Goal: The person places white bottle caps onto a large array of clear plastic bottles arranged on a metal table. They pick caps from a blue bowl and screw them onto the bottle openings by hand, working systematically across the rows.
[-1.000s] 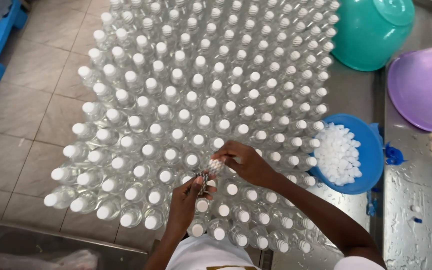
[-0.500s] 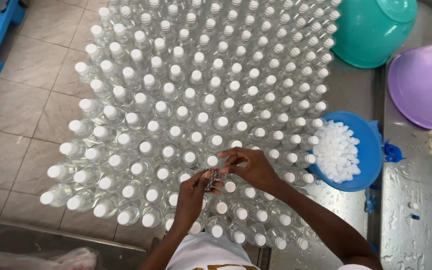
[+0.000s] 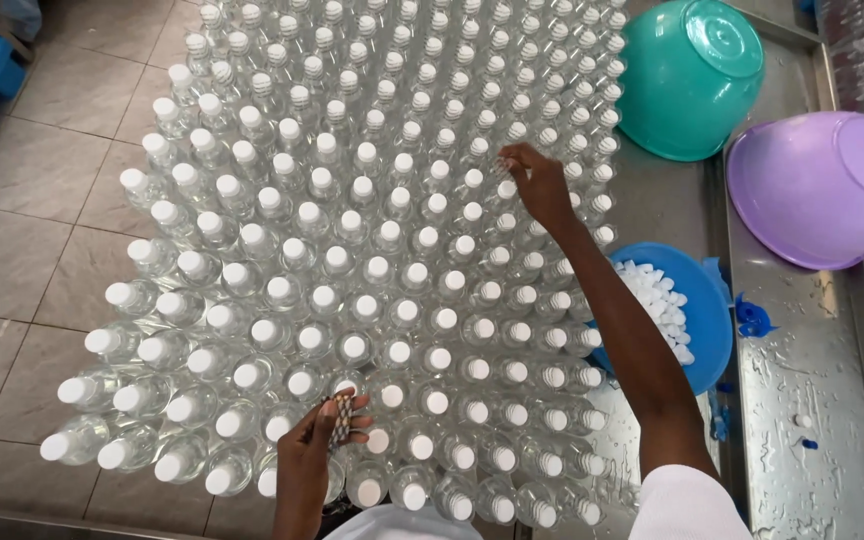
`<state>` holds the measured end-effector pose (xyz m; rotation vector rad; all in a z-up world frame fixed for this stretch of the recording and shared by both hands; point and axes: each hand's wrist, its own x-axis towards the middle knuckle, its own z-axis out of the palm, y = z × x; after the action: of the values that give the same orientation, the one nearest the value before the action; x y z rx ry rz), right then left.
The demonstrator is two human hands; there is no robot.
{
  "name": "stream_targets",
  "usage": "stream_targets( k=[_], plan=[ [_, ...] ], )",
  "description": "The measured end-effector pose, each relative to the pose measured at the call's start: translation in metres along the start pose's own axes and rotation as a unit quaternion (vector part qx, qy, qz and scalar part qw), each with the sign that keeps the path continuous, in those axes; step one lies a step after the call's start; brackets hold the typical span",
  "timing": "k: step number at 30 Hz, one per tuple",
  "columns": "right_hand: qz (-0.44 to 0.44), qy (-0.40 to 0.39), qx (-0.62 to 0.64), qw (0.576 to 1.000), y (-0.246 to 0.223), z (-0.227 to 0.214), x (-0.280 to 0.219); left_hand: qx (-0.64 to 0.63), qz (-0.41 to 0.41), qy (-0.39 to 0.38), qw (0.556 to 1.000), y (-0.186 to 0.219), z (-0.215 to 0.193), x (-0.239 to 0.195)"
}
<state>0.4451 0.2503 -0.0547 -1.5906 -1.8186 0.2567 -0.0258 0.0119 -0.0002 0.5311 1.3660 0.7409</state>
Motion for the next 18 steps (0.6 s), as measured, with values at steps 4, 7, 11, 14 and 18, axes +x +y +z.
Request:
stream_targets(
  k=[4, 7, 11, 14, 18],
  plan=[
    [0.047, -0.059, -0.004, 0.997, 0.015, 0.007, -0.006, -0.007, -0.006, 0.013, 1.0, -0.005, -0.004, 0.0],
    [0.031, -0.085, -0.035, 0.995, 0.02, -0.002, -0.015, -0.013, 0.015, 0.007, 1.0, -0.016, -0.008, 0.006],
    [0.019, -0.098, -0.034, 0.994, 0.012, -0.018, -0.025, -0.028, 0.009, 0.004, 1.0, -0.022, -0.009, 0.008],
    [0.005, -0.106, -0.042, 0.994, 0.012, -0.024, -0.028, -0.024, 0.009, 0.001, 1.0, -0.021, -0.006, 0.006],
    [-0.055, -0.102, -0.084, 0.99, 0.027, -0.022, -0.022, -0.015, 0.017, 0.001, 1.0, -0.023, -0.006, 0.007]
  ],
)
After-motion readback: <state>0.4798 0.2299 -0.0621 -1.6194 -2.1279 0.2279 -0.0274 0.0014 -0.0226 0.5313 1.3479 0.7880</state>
